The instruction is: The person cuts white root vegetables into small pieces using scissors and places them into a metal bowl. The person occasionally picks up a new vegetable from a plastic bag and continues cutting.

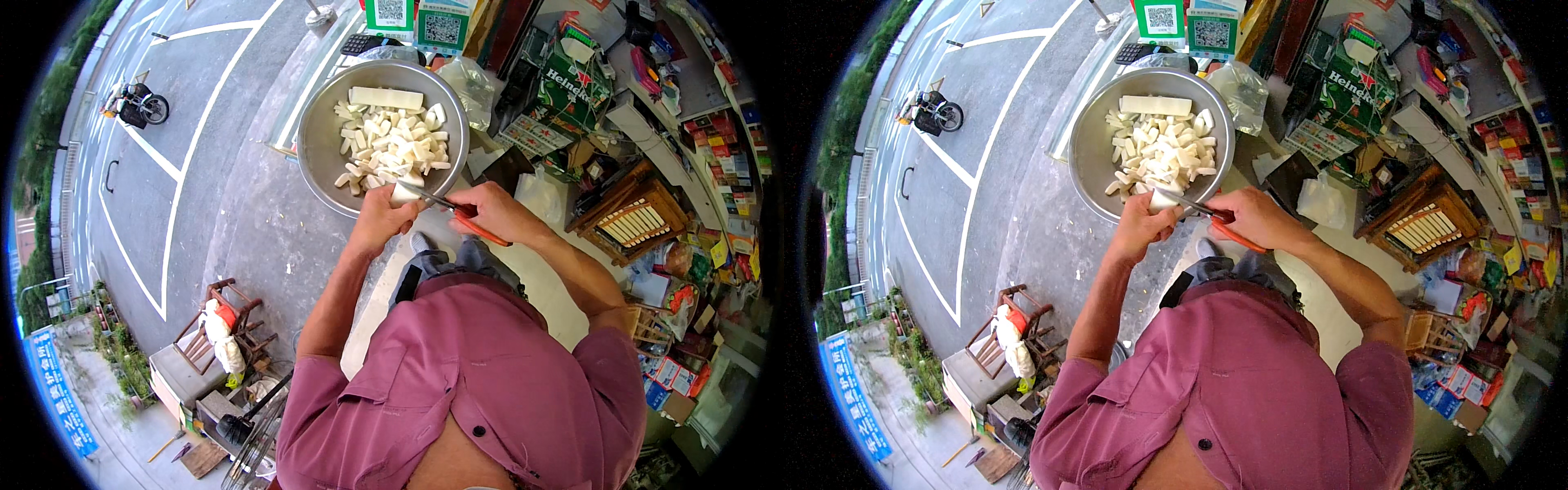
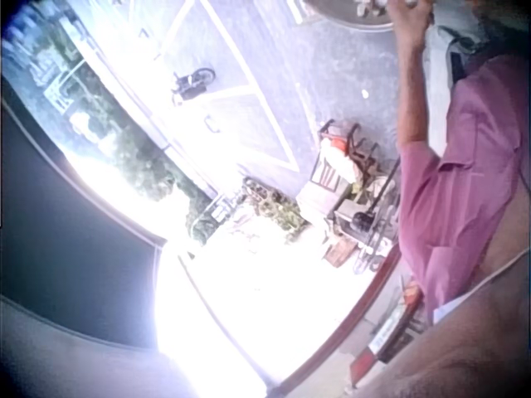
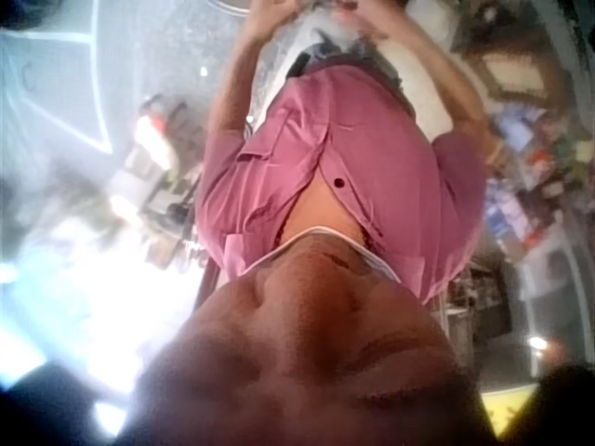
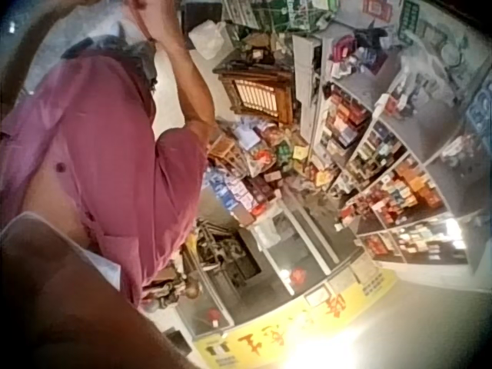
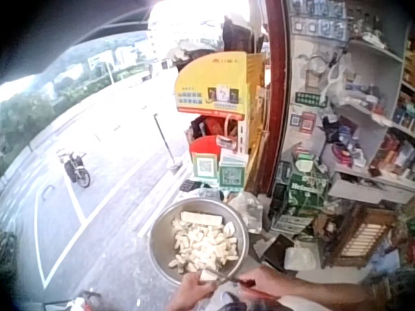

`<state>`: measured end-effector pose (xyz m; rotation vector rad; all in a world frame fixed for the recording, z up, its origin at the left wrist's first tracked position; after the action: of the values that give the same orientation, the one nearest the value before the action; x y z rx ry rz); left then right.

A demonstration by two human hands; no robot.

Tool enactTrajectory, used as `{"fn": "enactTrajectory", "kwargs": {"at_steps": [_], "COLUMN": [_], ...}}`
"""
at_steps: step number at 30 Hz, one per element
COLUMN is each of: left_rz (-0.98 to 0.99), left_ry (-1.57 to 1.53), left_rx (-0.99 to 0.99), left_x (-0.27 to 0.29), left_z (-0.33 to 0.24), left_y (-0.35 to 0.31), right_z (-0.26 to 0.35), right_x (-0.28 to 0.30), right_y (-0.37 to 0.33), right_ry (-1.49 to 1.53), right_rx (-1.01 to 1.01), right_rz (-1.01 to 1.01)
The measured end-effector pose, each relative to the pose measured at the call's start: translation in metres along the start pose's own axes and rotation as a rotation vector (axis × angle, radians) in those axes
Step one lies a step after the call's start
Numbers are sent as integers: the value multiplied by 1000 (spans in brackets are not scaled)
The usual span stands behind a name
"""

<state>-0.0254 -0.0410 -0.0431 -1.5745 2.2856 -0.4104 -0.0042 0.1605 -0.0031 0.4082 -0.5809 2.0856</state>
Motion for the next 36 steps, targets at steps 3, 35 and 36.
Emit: {"fn": "enactTrajectory", "kwargs": {"at_steps": [3, 35, 36], "left_rz": [17, 99, 95], "left_ry": [2, -87, -69], "left_rx": [16, 23, 15], "left_x": [2, 2, 1], "left_z": [-4, -3, -3], "left_y": [-1, 8, 8], "right_z": [3, 2, 7], "right_x": [8, 4, 3], "right_y": [-4, -5, -5], "right_ry": [113, -350, -409], "right_rx": [-27, 276, 342], "right_rz": [6, -304, -350]}}
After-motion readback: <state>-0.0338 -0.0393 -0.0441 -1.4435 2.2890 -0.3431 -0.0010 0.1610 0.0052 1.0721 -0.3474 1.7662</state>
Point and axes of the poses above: each hand's wrist, its own y-axis towards the middle knuckle, its own x-axis out of the back of the hand, z = x × y, the point moved 6 cm from there along y, towards the middle knuckle, and after that the axes turned 2 degrees about -z, right-handed, at the moved point
